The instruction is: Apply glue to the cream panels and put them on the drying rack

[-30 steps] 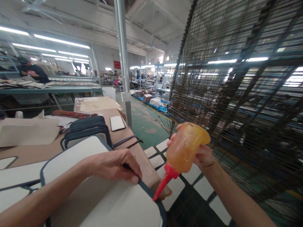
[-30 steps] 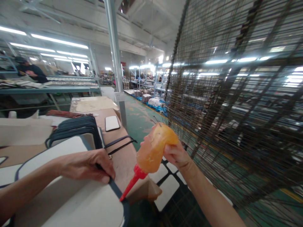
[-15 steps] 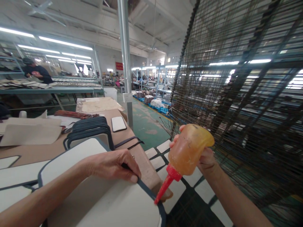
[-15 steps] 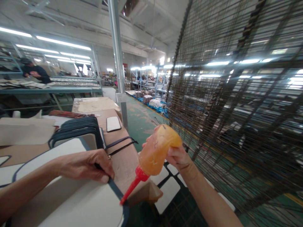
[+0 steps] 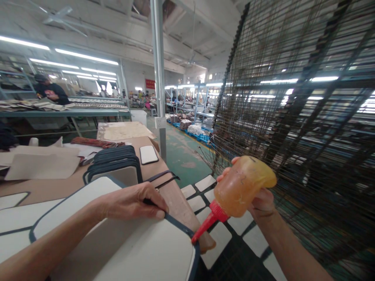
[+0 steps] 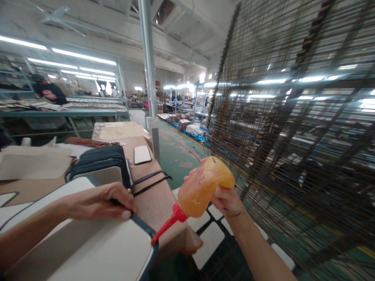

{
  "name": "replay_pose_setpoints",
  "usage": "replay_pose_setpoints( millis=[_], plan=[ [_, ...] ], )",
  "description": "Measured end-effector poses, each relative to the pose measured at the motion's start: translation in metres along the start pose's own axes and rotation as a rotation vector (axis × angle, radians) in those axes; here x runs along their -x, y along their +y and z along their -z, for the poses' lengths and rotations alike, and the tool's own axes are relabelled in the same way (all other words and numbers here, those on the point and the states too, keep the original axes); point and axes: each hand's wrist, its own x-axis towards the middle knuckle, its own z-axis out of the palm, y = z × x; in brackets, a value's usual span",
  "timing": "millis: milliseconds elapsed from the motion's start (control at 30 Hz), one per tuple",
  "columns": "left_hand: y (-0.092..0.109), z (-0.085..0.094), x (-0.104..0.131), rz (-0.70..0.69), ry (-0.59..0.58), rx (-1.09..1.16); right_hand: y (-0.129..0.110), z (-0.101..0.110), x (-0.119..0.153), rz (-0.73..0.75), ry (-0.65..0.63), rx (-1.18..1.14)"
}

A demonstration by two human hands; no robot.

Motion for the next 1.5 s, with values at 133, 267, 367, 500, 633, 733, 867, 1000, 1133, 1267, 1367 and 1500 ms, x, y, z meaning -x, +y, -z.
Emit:
replay_pose_setpoints(
  millis=[133, 267, 367, 500, 633, 733, 867, 1000, 1133, 1267, 1367, 1500],
  plan=[
    [-0.009, 0.000, 0.006, -0.003, 0.122, 0.005, 0.000, -0.002, 0.004, 0.041, 0.054, 0.023],
    [-0.013, 0.003, 0.011, 0.071, 0.123, -0.006, -0.002, -0.008, 0.008, 0.046, 0.046, 0.015],
    [-0.013, 0.005, 0.013, 0.121, 0.107, 0.027, -0.001, -0.006, 0.011, 0.066, 0.042, 0.005],
    [-0.022, 0.002, 0.015, 0.116, 0.157, 0.116, 0.003, -0.002, 0.017, 0.083, 0.067, 0.046],
    [-0.040, -0.004, 0.011, 0.092, 0.231, 0.200, 0.005, -0.004, 0.020, 0.096, 0.083, 0.021],
    [-0.050, -0.004, 0.008, 0.107, 0.310, 0.237, 0.006, -0.005, 0.020, 0.092, 0.084, 0.015],
    [-0.049, 0.000, 0.006, 0.217, 0.274, 0.245, 0.011, 0.001, 0.018, 0.118, 0.045, 0.025],
    [-0.050, 0.001, 0.005, 0.251, 0.314, 0.288, 0.019, 0.008, 0.018, 0.141, -0.007, 0.034],
    [-0.057, -0.002, 0.004, 0.277, 0.355, 0.384, 0.021, 0.011, 0.020, 0.143, 0.001, 0.028],
    [-0.059, -0.002, 0.003, 0.294, 0.404, 0.474, 0.021, 0.009, 0.022, 0.139, 0.025, 0.032],
    [-0.058, -0.001, 0.002, 0.320, 0.415, 0.545, 0.022, 0.008, 0.023, 0.124, 0.036, 0.022],
    [-0.058, -0.002, 0.000, 0.346, 0.424, 0.564, 0.022, 0.010, 0.024, 0.118, 0.026, 0.015]
  ],
)
